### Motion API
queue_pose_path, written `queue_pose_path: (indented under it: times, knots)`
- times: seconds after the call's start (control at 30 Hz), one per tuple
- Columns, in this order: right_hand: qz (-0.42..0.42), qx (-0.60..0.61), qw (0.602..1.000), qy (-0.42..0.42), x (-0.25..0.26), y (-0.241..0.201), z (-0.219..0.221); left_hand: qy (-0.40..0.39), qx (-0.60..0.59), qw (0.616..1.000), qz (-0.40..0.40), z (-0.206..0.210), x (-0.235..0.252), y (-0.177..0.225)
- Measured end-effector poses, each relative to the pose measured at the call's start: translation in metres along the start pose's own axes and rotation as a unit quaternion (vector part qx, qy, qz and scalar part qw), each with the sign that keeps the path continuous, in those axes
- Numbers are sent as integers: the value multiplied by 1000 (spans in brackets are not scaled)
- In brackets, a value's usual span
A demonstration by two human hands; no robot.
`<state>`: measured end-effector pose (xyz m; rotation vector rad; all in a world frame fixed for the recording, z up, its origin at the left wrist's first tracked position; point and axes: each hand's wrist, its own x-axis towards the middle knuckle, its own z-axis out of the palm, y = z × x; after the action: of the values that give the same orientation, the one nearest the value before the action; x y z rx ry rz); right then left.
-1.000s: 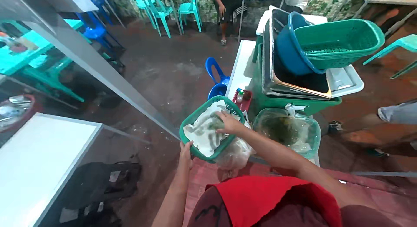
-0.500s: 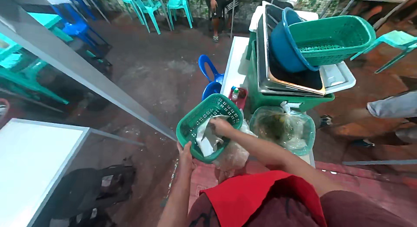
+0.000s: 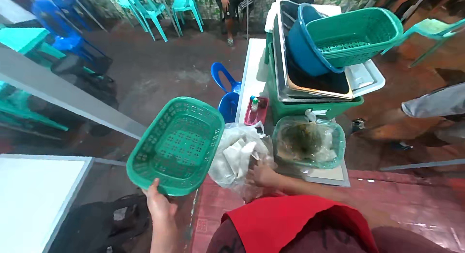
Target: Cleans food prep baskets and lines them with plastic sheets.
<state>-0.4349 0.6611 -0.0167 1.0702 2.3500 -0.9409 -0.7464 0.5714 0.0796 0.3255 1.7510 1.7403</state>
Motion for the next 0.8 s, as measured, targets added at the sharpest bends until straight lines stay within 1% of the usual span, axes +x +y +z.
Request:
queue_pose_path:
  times: [0.07, 0.13, 0.23, 0.27, 0.33, 0.43, 0.53, 0.6, 0.63, 0.67, 0.7, 0.73, 0.77, 0.8]
  knots:
    - [27, -41, 998, -48, 35, 3, -8, 4, -5, 1000, -5, 8, -8, 8]
    - [47, -63, 994, -74, 58, 8, -15, -4, -11, 1000, -8, 18, -17, 16]
    - [86, -43, 990, -101, 65, 3, -37, -42, -11, 999, 0, 25, -29, 23]
    - [81, -34, 991, -100, 60, 1, -46, -56, -11, 998, 3, 28, -32, 25]
    - [40, -18, 998, -43, 41, -4, -60, -81, -7, 997, 12, 33, -32, 29]
    - [-11, -19, 998, 66, 19, -6, -64, -126, 17, 991, 27, 40, -22, 32]
    - [-36, -38, 992, 112, 3, 4, -62, -168, 7, 986, 22, 71, -27, 47]
    - [-62, 0, 985, 164, -14, 11, -58, -192, 7, 981, 16, 100, -32, 63]
    - [-87, 10, 971, 222, -25, 14, -54, -207, 11, 978, 16, 116, -34, 71]
    - [-108, 39, 948, 298, -38, 19, -49, -226, 20, 974, 19, 134, -35, 80]
    - [-103, 105, 924, 352, -58, 23, -50, -243, 29, 969, 21, 153, -37, 88]
    - [-66, 204, 897, 385, -86, 25, -60, -260, 33, 965, 24, 173, -39, 97]
    - [-18, 318, 853, 414, -117, 31, -75, -286, 31, 957, 27, 192, -42, 104]
    - [21, 417, 782, 463, -146, 41, -91, -318, 26, 947, 27, 210, -46, 110]
